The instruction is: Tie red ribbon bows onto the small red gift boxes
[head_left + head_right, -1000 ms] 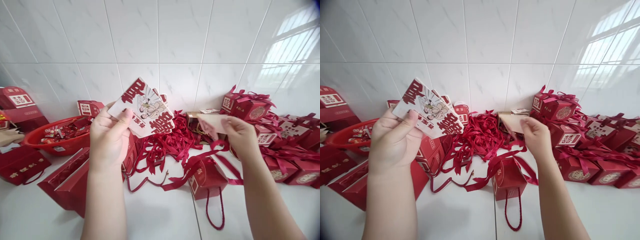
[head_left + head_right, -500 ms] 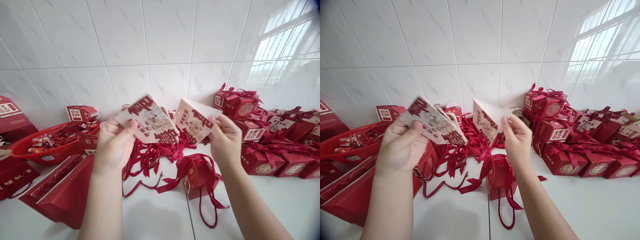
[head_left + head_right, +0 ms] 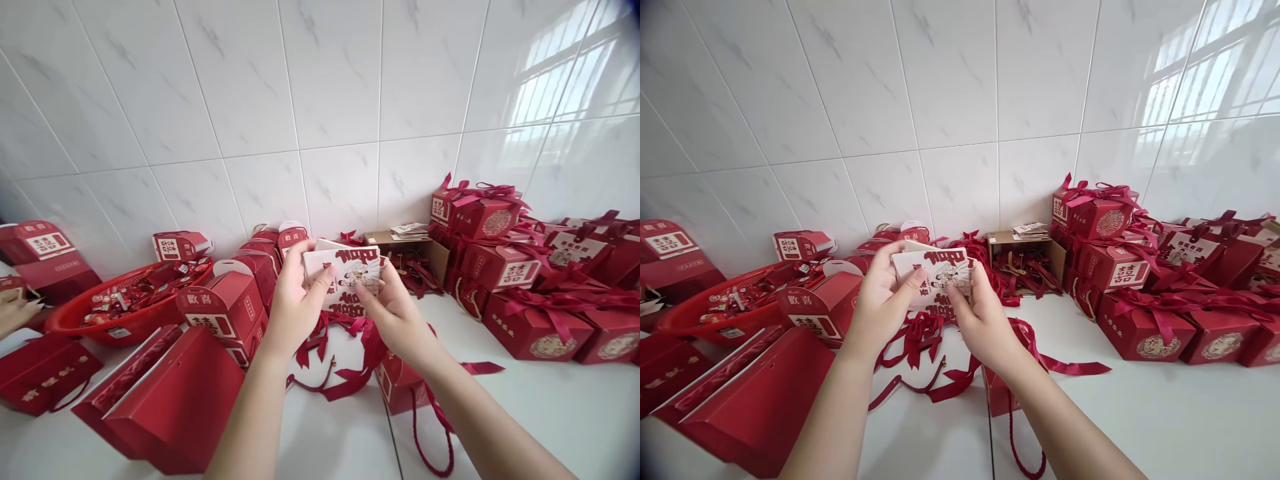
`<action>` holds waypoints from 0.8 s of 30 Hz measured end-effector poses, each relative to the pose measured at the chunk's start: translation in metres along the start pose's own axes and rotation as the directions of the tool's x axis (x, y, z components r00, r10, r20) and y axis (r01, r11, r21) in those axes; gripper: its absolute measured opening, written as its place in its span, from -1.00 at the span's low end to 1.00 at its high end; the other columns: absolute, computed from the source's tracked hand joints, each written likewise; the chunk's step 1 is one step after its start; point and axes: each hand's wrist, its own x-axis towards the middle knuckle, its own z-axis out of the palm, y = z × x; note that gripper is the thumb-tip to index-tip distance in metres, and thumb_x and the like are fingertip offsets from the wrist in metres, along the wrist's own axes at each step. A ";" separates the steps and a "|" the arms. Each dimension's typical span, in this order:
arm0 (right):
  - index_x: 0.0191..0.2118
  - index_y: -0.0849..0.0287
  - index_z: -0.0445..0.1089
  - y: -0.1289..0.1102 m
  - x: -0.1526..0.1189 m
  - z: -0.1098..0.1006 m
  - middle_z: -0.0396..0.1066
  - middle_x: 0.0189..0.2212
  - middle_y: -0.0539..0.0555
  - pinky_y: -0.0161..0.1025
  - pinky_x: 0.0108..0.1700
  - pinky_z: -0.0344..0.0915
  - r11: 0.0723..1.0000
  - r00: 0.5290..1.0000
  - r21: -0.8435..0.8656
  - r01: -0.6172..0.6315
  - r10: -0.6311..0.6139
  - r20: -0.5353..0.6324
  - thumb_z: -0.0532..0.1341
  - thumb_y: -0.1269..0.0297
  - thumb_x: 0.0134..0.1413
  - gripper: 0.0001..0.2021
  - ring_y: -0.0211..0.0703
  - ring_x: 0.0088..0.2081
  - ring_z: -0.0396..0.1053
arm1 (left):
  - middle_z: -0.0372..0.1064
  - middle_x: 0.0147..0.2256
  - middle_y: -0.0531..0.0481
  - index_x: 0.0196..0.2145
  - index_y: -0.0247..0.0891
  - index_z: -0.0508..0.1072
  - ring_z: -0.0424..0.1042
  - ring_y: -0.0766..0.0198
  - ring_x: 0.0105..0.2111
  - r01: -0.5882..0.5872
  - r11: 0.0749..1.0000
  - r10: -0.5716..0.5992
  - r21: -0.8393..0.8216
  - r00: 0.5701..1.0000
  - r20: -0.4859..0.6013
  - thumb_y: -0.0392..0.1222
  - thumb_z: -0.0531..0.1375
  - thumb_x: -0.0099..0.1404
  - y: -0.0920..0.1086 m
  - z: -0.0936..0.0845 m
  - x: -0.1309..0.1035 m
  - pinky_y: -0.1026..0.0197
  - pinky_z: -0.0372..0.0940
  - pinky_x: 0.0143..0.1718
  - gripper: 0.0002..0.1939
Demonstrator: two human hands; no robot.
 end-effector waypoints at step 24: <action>-0.02 0.14 0.37 -0.014 -0.007 0.010 0.41 -0.13 0.16 -0.11 -0.06 0.31 0.813 0.909 0.414 -0.409 0.324 0.262 0.05 -0.11 0.15 -0.52 -0.05 -0.12 0.37 | 0.12 0.13 -0.18 0.26 0.01 -0.07 0.16 -0.12 0.14 -0.299 0.938 0.238 0.177 0.924 0.300 -0.17 0.46 -0.16 0.006 -0.009 -0.009 -0.15 0.16 0.13 0.12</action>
